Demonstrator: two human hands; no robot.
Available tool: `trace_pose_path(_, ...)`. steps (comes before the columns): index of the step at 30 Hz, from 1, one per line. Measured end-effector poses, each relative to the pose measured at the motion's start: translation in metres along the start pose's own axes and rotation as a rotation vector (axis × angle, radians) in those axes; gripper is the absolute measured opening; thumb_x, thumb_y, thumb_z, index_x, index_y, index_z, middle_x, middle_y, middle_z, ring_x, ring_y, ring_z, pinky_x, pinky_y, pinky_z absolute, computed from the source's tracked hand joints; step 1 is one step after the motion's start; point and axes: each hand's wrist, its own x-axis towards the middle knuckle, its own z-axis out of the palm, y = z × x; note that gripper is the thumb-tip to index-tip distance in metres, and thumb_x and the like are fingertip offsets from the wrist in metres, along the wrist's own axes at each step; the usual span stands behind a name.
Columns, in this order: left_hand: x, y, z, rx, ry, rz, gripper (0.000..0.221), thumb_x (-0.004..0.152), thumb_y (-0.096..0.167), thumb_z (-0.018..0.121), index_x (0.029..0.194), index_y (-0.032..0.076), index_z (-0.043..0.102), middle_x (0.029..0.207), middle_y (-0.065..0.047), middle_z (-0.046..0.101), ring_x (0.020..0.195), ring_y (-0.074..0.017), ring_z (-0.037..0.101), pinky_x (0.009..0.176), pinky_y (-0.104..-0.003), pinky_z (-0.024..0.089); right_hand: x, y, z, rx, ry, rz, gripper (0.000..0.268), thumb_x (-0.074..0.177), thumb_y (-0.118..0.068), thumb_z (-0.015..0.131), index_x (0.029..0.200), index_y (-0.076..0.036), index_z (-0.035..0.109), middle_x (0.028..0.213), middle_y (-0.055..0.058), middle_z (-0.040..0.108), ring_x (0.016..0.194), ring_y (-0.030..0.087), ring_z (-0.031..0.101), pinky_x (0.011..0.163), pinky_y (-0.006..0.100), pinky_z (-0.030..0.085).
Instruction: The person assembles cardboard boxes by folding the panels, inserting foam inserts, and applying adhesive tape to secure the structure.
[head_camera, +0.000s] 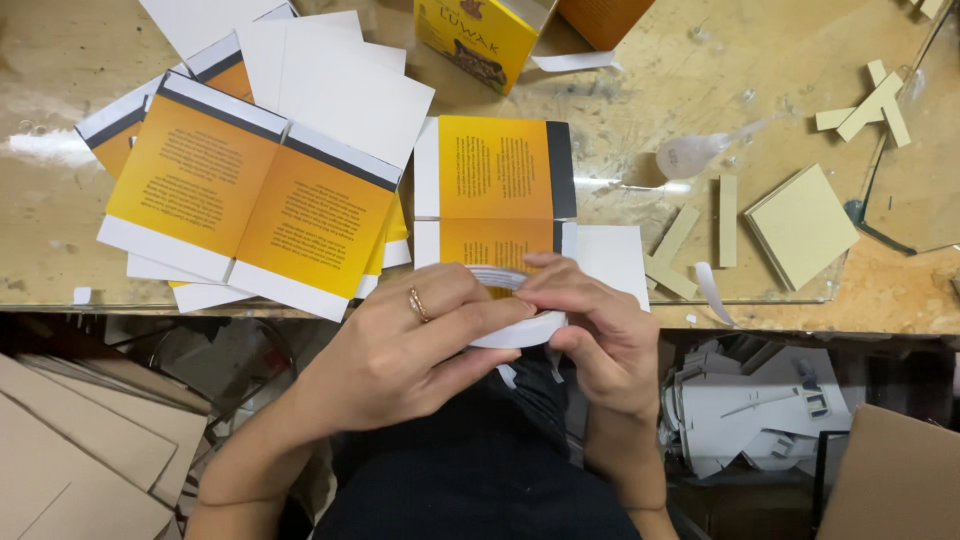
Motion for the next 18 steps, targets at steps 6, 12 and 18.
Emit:
trace_pose_path(6, -0.025, -0.021, 0.039, 0.06, 0.589, -0.005, 0.043, 0.093, 0.02, 0.074, 0.128, 0.01, 0.052, 0.127, -0.011, 0.053, 0.119, -0.0257, 0.057, 0.104, -0.037, 0.052, -0.006, 0.032, -0.001, 0.164, 0.148, -0.176, 0.007, 0.1, -0.02, 0.067, 0.106, -0.017, 0.069, 0.091, 0.001, 0.071, 0.09, 0.019, 0.067, 0.118, 0.048, 0.041)
trace_pose_path(12, -0.013, 0.005, 0.041, -0.443, 0.367, -0.257, 0.045, 0.101, 0.043, 0.059, 0.123, 0.004, 0.059, 0.123, -0.013, 0.064, 0.122, -0.0283, 0.06, 0.112, -0.043, 0.048, -0.016, 0.047, 0.004, -0.069, 0.188, -0.401, 0.012, 0.093, -0.013, 0.067, 0.104, -0.018, 0.069, 0.09, 0.002, 0.073, 0.107, 0.023, 0.063, 0.125, 0.052, 0.035)
trace_pose_path(18, -0.015, 0.009, 0.042, -0.941, 0.153, -0.224, 0.023, 0.112, 0.028, 0.046, 0.115, 0.006, 0.054, 0.09, -0.006, 0.069, 0.086, -0.0179, 0.066, 0.109, -0.037, 0.041, -0.045, 0.069, 0.018, -1.123, 0.26, -0.139, 0.033, 0.106, -0.037, 0.045, 0.128, -0.012, 0.045, 0.12, -0.007, 0.06, 0.106, 0.0, 0.054, 0.11, 0.028, 0.033)
